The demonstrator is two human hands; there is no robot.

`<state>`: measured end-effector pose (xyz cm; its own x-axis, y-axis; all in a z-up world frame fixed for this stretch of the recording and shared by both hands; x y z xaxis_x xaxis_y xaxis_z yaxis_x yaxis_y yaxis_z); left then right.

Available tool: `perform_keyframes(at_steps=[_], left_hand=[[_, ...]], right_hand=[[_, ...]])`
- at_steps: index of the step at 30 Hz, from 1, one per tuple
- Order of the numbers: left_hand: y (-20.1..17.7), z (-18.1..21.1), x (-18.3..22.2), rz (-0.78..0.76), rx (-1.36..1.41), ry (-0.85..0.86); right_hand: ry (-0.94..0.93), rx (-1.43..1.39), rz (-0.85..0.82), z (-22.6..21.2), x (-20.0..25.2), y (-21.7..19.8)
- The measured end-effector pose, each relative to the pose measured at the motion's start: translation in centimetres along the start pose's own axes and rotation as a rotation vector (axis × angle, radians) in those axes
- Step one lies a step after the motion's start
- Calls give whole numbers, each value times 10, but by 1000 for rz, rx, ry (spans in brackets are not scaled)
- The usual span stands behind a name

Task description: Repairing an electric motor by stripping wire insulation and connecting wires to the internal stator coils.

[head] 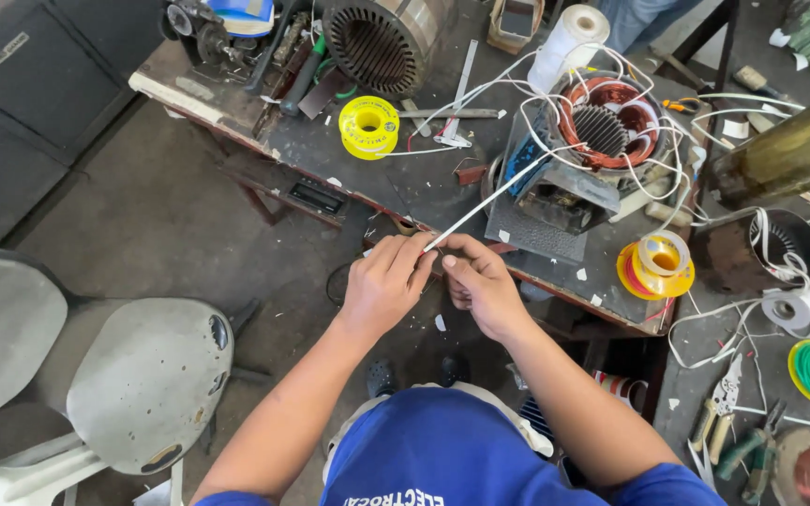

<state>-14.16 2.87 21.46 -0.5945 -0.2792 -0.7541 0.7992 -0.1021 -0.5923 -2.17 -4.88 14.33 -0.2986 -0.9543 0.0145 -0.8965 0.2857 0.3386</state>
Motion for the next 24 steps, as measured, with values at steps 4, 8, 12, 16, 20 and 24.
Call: perform_keyframes(at_steps=[4,8,12,16,20,24], left_hand=[[3,0,2,26,-95,0],[1,3,1,38,-167,-13],[4,-1,1,48,-177,-12],[5,1,4,44,-192,2],[9,0,7,51,-246,4],[8,6,7,40,-264,29]], right_hand=[[20,-3,-36,2,-4,0],[69,-14,-53,2,-5,1],[84,-71,-96,1,-13,2],[103,-114,-116,6,-14,0],[93,-104,-139,12,-18,-3],[120,-115,-98,13,-19,-3]])
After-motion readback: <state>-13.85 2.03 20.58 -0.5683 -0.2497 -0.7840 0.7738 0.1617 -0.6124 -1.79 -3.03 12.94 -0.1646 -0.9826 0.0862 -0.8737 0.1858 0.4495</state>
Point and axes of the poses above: each hand's wrist, its own x-axis away from the middle knuckle, its own y-axis out of the palm, z = x × y, the point moved 7 cm from there along -x, towards the middle knuckle, and after that the axes turned 12 degrees about -z, right-handed, at the moved point
